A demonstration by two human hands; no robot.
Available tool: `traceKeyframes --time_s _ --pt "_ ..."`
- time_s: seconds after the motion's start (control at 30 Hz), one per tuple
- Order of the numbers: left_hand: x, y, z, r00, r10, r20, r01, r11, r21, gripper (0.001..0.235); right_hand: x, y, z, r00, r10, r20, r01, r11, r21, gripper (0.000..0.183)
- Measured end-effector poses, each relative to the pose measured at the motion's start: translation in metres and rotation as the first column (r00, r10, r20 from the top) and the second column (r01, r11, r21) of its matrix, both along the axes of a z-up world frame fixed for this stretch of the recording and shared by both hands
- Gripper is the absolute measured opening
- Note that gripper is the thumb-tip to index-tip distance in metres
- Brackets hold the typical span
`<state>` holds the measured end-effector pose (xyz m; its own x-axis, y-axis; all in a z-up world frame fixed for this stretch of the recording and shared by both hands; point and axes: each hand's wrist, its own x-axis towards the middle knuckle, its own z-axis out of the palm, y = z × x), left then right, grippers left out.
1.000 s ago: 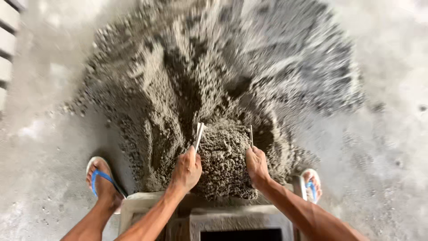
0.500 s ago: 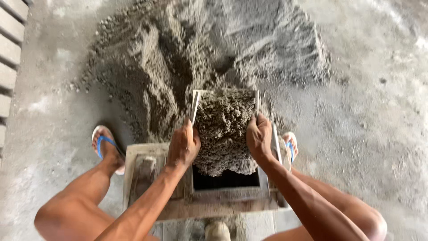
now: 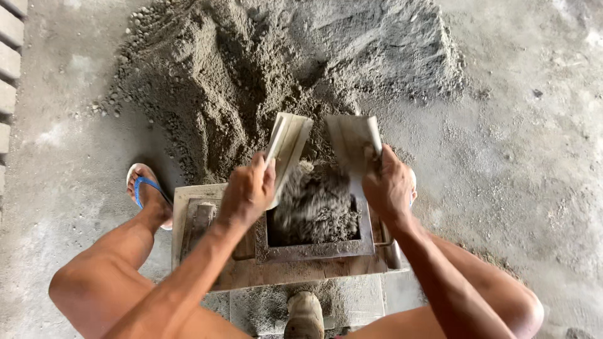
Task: The person scoops wet concrete from a pile into a rectangular metal mold using a trowel. They level the surface with a straight edge, then lift and flip the mold to release the formed brick onto a stack. The process is repeated multiple times.
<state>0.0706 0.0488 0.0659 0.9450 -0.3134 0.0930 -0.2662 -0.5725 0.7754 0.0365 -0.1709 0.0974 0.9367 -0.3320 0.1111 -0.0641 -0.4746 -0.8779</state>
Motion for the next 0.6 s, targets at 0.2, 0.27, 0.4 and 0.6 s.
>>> traceKeyframes --time_s 0.2,0.27,0.4,0.6 --pt "0.04 -0.016 0.005 0.979 -0.163 -0.121 0.196 0.915 0.353 0.014 -0.024 -0.008 0.023 0.738 0.271 -0.618 -0.627 0.614 -0.479 0.043" --pt "0.035 -0.03 0.065 0.845 -0.119 -0.521 0.357 0.851 0.386 0.03 -0.035 -0.041 0.039 0.697 0.558 -0.45 -0.716 0.506 -0.482 0.029" --pt "0.003 -0.006 0.037 0.801 -0.595 -0.069 0.492 0.588 0.643 0.089 -0.055 -0.048 0.022 0.439 0.891 -0.119 -0.787 0.316 -0.53 0.014" --pt "0.009 0.009 0.009 0.796 -0.593 -0.126 0.569 0.658 0.494 0.029 -0.016 -0.047 -0.028 0.636 0.747 -0.192 -0.624 0.352 -0.698 0.011"
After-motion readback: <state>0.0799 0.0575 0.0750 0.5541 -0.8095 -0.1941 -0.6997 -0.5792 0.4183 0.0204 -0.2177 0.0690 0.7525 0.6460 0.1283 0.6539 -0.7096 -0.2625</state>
